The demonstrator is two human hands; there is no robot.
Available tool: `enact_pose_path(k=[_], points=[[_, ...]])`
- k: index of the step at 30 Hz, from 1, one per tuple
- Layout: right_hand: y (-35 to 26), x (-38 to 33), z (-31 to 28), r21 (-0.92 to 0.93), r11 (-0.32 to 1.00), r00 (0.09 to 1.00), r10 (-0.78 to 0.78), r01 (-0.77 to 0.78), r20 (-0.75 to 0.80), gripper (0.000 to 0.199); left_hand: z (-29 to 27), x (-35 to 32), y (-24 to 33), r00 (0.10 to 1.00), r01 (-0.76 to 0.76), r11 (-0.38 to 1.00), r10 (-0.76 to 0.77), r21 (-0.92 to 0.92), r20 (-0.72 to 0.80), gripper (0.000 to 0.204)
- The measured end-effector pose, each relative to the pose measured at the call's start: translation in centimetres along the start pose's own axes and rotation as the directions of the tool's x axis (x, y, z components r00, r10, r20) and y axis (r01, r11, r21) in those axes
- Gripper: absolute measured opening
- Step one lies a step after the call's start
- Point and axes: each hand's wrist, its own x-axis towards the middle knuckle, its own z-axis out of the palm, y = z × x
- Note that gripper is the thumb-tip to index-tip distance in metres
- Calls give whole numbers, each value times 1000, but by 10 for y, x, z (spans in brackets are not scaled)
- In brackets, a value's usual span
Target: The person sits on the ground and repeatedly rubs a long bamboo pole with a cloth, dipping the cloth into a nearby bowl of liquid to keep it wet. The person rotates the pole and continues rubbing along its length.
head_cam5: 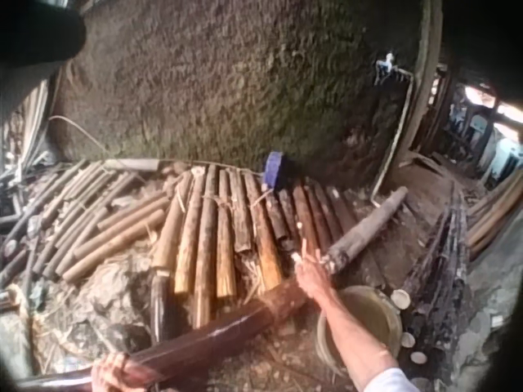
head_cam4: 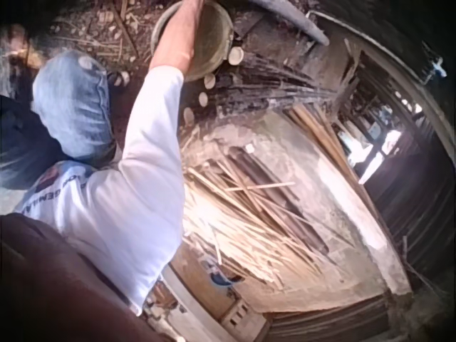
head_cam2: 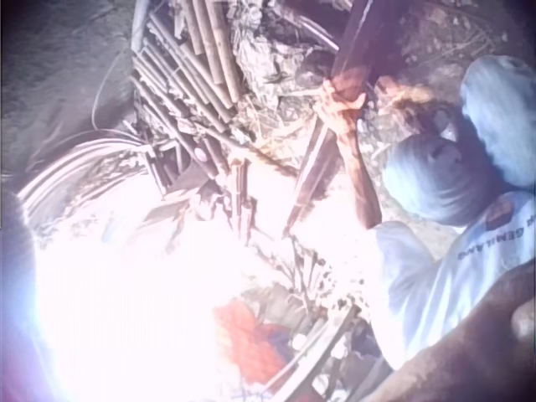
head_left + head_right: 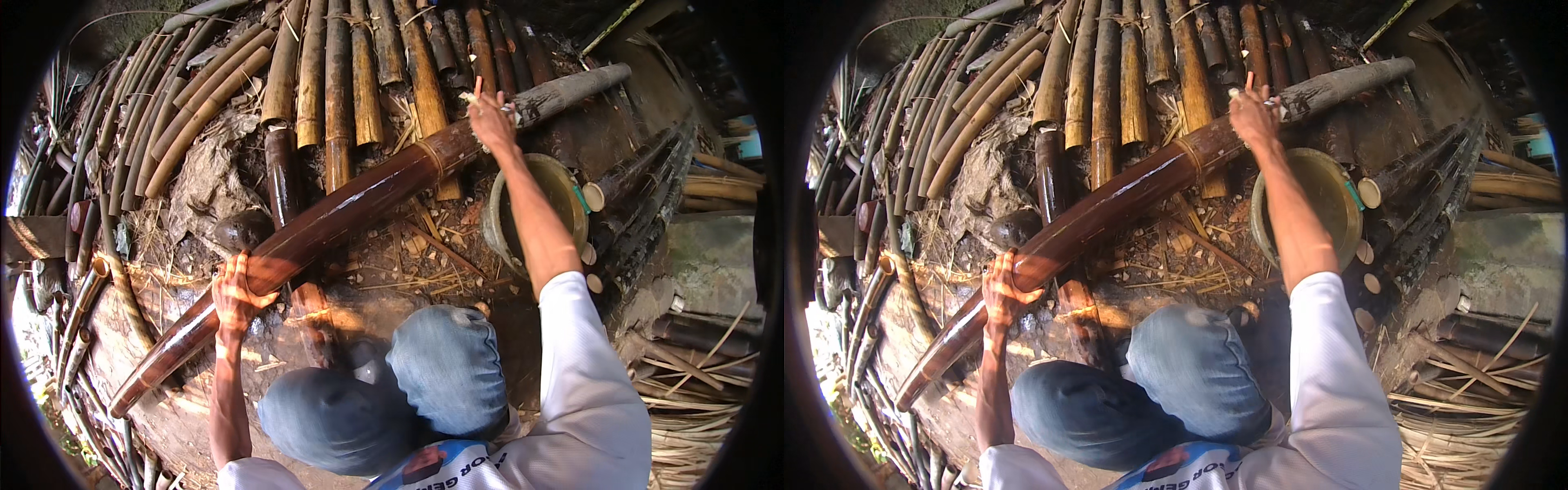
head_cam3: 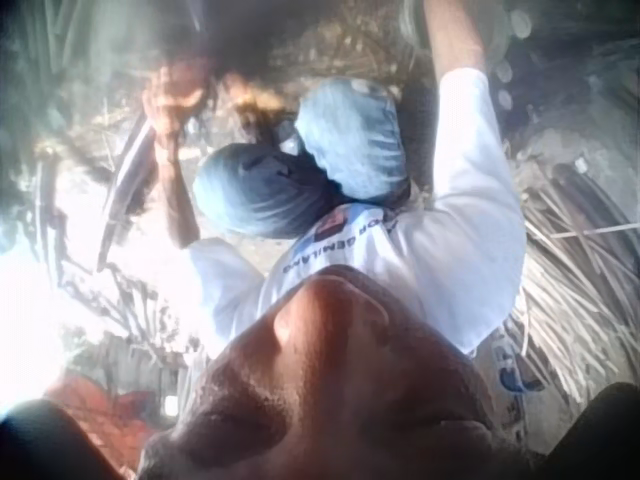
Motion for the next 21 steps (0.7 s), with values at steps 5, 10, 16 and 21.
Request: enact_pose_path(k=[5, 10, 16, 21], points=[[-187, -104, -19, 314, 907, 941, -324, 280, 98, 40, -2, 3, -8, 998, -14, 1000, 12, 25, 54, 115], [-118, -84, -20, 260, 956, 943, 46, -137, 328, 41, -30, 3, 8, 963, 22, 998, -4, -64, 271, 111], [-47, -34, -14, 274, 919, 935, 203, -284, 289, 38, -49, 28, 15, 848, 380, 749, -48, -543, 527, 72], [-196, -139, 7, 469, 657, 796, -570, 590, -203, 44, -57, 19, 14, 960, -48, 961, 120, -274, 253, 79]])
